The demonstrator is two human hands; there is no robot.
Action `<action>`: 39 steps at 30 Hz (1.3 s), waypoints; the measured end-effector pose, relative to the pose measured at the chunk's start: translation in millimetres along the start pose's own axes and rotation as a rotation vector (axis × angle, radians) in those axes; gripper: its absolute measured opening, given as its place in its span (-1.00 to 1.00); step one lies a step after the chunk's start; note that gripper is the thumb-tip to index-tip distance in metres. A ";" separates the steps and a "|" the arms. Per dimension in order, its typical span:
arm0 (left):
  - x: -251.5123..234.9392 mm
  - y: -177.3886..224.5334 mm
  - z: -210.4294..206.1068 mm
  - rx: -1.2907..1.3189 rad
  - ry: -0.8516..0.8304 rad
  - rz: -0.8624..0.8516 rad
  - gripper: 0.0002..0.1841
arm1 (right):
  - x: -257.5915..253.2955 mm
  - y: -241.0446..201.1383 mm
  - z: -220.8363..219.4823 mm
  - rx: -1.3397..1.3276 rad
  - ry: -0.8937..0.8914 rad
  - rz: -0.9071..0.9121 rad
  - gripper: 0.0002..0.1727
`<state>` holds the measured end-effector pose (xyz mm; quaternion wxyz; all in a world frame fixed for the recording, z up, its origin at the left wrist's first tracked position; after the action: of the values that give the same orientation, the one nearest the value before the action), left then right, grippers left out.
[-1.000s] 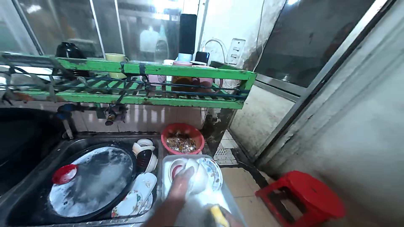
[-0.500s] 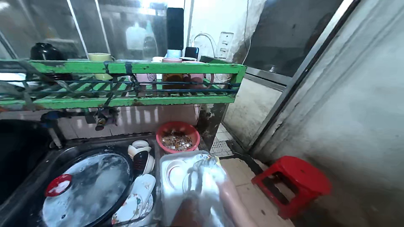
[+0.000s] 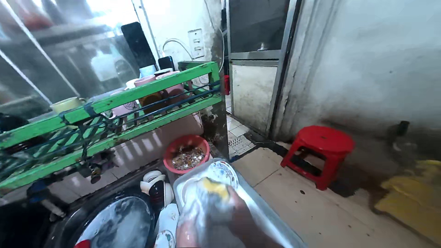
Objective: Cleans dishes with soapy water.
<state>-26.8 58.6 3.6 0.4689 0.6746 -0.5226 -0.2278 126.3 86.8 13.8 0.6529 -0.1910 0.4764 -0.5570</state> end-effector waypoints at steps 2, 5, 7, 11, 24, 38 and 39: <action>5.9 -4.7 -0.8 -0.062 -0.018 0.025 -0.72 | -23.3 25.5 -3.2 -0.074 -0.251 -0.334 -0.20; 4.8 -14.2 -0.2 -0.161 -0.018 0.012 -0.69 | -42.6 13.7 -13.0 0.131 -0.530 -0.349 -0.23; -1.0 -14.5 3.4 -0.094 0.031 0.015 -0.67 | -26.3 -25.5 -17.1 0.310 -0.381 0.025 -0.31; -17.9 -4.9 3.8 0.524 0.107 0.126 -0.57 | 12.8 -45.5 -24.3 0.168 0.007 0.547 -0.45; -19.4 -18.8 10.7 0.005 -0.046 0.041 -0.48 | -34.4 -7.9 22.6 -0.014 -0.394 -0.142 -0.23; 4.0 -20.7 -32.9 -0.473 -0.301 -0.315 -0.43 | 4.7 16.4 -15.0 -0.365 -0.477 -0.583 -0.46; 5.2 -19.5 -25.8 -0.465 -0.247 -0.300 -0.50 | 10.9 11.1 -20.1 -0.414 -0.426 -0.470 -0.46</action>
<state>5.1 64.2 -0.6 0.5049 0.5860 -0.4040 -0.4882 114.8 86.0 -8.8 0.5393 -0.5346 0.3757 -0.5312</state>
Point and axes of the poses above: each hand's wrist, its own x-axis away from the middle knuckle, its own z-axis out of the back of the hand, y = z × x, the point moved 7 cm from there along -x, towards the middle knuckle, and after that the axes turned 15 degrees about x, right-handed, at the moved point
